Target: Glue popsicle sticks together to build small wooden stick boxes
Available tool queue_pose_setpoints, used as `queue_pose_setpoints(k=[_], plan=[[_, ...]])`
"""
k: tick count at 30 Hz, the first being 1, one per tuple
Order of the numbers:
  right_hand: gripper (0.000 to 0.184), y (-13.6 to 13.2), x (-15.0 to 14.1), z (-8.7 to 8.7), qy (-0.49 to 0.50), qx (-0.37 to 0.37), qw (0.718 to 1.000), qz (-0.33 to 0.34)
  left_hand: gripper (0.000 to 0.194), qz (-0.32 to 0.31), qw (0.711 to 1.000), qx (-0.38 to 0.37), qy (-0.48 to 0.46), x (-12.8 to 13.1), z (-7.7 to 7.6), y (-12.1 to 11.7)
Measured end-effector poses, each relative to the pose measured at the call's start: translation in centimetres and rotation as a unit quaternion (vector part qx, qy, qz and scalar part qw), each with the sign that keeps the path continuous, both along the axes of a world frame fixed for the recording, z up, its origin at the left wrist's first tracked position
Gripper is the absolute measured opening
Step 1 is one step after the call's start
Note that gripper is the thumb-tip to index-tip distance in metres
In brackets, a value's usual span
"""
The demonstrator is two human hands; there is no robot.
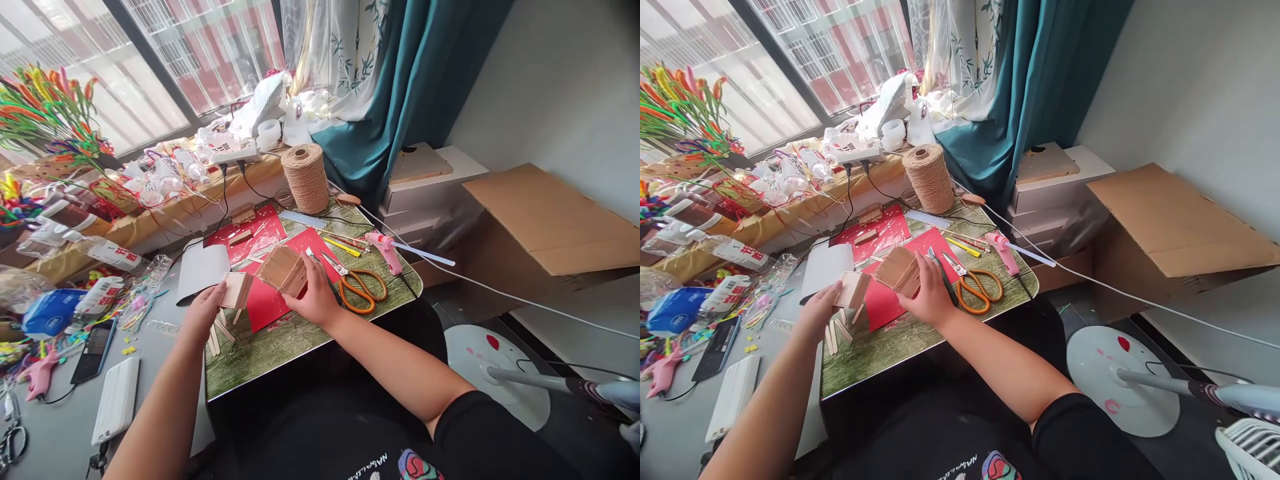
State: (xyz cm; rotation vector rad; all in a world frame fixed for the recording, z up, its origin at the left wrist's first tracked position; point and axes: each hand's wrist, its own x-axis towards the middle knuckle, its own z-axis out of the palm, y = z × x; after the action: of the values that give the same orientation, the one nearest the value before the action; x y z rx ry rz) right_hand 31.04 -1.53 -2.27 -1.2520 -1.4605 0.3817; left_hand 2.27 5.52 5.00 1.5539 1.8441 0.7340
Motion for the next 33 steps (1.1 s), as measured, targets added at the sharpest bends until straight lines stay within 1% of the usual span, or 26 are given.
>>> queue_pose_setpoints(k=[3, 5, 7, 9, 11, 12, 14, 15, 16, 18, 19, 20, 21, 22, 23, 24, 26, 28, 30, 31, 33], plan=[[0.111, 0.0, 0.0, 0.2, 0.010, -0.004, 1.000, -0.013, 0.069, -0.021, 0.998, -0.021, 0.055, -0.2, -1.2, -0.7], [0.111, -0.1, 0.1, 0.2, 0.030, -0.012, 0.999, -0.011, 0.067, -0.025, 0.995, -0.026, 0.097, 0.0, -1.5, -0.9], [0.111, -0.1, 0.2, 0.2, 0.069, -0.025, 0.997, 0.002, 0.064, -0.026, 0.989, -0.033, 0.139, 0.0, -1.7, -0.7], [0.109, -0.2, 0.3, 0.2, 0.128, -0.043, 0.990, 0.029, 0.061, -0.028, 0.984, -0.035, 0.174, -0.1, -1.8, -0.3], [0.102, -0.2, 0.5, 0.0, 0.192, -0.055, 0.977, 0.075, 0.059, -0.030, 0.979, -0.032, 0.201, -0.2, -1.8, -0.1], [0.097, -0.2, 0.6, -0.1, 0.221, -0.058, 0.968, 0.100, 0.059, -0.030, 0.977, -0.023, 0.212, -0.2, -1.8, -0.1], [0.087, -0.1, 0.6, -0.2, 0.259, -0.062, 0.953, 0.143, 0.060, -0.027, 0.977, 0.019, 0.210, 0.2, -1.5, -0.6], [0.084, -0.1, 0.7, -0.2, 0.270, -0.062, 0.948, 0.158, 0.059, -0.023, 0.980, 0.056, 0.191, 0.7, -1.3, -1.1], [0.081, -0.1, 0.7, -0.3, 0.278, -0.061, 0.943, 0.170, 0.057, -0.020, 0.983, 0.099, 0.154, 1.3, -1.1, -1.7], [0.078, 0.0, 0.6, -0.3, 0.284, -0.059, 0.938, 0.191, 0.050, -0.022, 0.982, 0.185, 0.042, 2.9, -0.8, -3.2], [0.076, 0.0, 0.6, -0.4, 0.286, -0.057, 0.935, 0.201, 0.050, -0.046, 0.976, 0.214, -0.014, 3.9, -0.7, -4.0], [0.074, 0.0, 0.6, -0.5, 0.287, -0.057, 0.932, 0.213, 0.056, -0.082, 0.969, 0.223, -0.069, 4.9, -0.7, -4.7], [0.073, 0.0, 0.5, -0.5, 0.286, -0.057, 0.929, 0.227, 0.069, -0.116, 0.966, 0.204, -0.106, 5.8, -0.8, -5.3], [0.072, 0.0, 0.5, -0.5, 0.283, -0.058, 0.926, 0.242, 0.082, -0.131, 0.967, 0.175, -0.132, 6.7, -0.9, -5.7], [0.070, 0.0, 0.5, -0.5, 0.277, -0.062, 0.924, 0.256, 0.091, -0.132, 0.969, 0.142, -0.151, 7.4, -1.0, -6.0], [0.068, -0.1, 0.6, -0.4, 0.265, -0.068, 0.925, 0.265, 0.096, -0.127, 0.971, 0.112, -0.168, 7.9, -1.2, -6.2], [0.061, -0.4, 0.8, 0.1, 0.219, -0.072, 0.938, 0.257, 0.094, -0.110, 0.970, 0.077, -0.204, 8.5, -1.5, -6.1], [0.054, -0.7, 1.1, 0.8, 0.167, -0.053, 0.961, 0.212, 0.089, -0.099, 0.966, 0.070, -0.228, 8.6, -1.7, -5.9], [0.044, -1.0, 1.4, 1.5, 0.132, -0.018, 0.978, 0.161, 0.088, -0.090, 0.967, 0.066, -0.230, 8.4, -1.8, -5.7], [0.036, -1.1, 1.6, 1.8, 0.127, -0.003, 0.981, 0.146, 0.088, -0.086, 0.968, 0.062, -0.229, 8.3, -1.7, -5.7], [0.016, -1.1, 1.8, 2.2, 0.136, 0.015, 0.980, 0.144, 0.089, -0.077, 0.968, 0.056, -0.232, 8.0, -1.4, -5.7]])
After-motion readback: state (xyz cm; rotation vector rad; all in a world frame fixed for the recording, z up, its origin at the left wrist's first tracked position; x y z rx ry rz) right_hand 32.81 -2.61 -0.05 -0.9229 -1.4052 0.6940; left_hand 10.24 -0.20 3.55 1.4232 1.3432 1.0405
